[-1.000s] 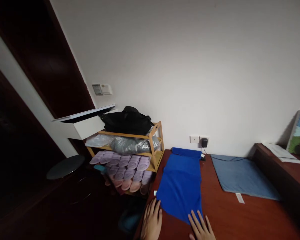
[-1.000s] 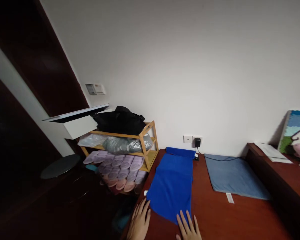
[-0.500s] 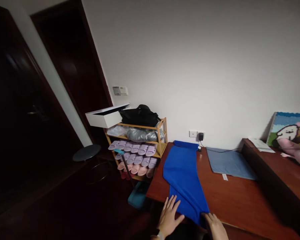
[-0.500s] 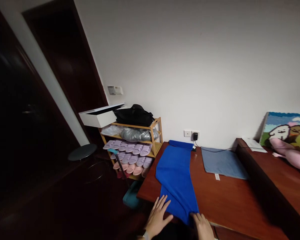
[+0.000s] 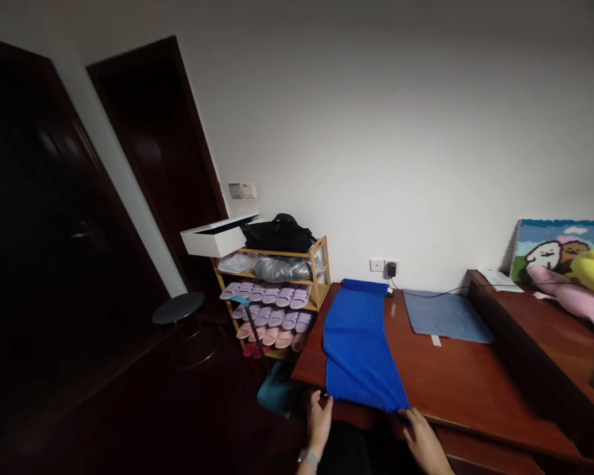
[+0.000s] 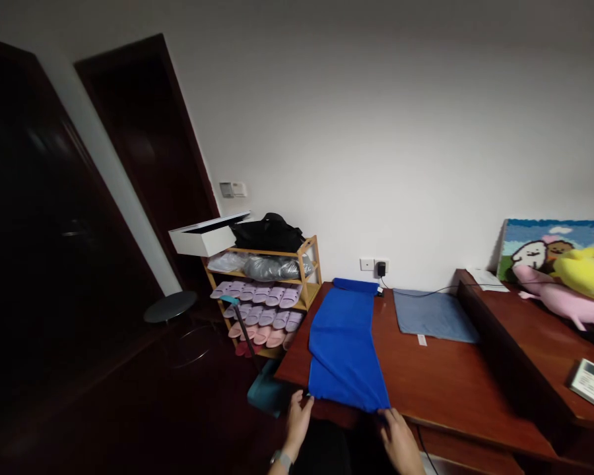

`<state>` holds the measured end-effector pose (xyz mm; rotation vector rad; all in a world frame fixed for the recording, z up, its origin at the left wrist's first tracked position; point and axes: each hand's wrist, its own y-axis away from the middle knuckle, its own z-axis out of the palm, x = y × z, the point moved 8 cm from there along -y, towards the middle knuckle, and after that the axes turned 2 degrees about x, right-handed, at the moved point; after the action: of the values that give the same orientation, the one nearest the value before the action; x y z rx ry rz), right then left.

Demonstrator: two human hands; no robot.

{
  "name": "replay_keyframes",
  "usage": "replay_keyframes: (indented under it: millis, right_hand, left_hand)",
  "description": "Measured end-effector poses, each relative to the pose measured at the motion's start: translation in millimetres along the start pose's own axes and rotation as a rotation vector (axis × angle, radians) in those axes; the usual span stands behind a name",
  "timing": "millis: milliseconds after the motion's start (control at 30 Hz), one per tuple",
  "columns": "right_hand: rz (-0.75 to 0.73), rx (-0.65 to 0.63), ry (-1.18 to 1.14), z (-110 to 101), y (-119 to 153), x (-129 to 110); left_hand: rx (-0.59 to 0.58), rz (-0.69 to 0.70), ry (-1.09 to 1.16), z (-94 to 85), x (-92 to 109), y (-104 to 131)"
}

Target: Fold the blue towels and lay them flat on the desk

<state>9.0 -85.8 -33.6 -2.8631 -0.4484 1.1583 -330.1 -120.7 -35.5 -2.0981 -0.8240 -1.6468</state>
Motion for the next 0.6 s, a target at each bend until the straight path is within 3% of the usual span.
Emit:
replay_keyframes:
  millis: [133,333,500,600]
  right_hand:
    - [0.035,0.005,-0.027,3.4,6.3,10.7]
    - [0.061,-0.012,-0.077,-6.8,11.1,12.5]
    - [0.028,-0.057,-0.167,-6.5,10.3,-13.0]
    - [-0.052,-0.125,-0.215,-7.3,4.3,-59.2]
  left_hand:
    - [-0.096,-0.101,0.091,10.6,-10.9,3.9]
    - [-0.156,-0.094,0.179,11.1,2.1,26.3]
    - [-0.134,-0.016,0.211,-26.0,29.7,47.8]
    - [-0.195,-0.022,0.167,-53.9,56.8,59.5]
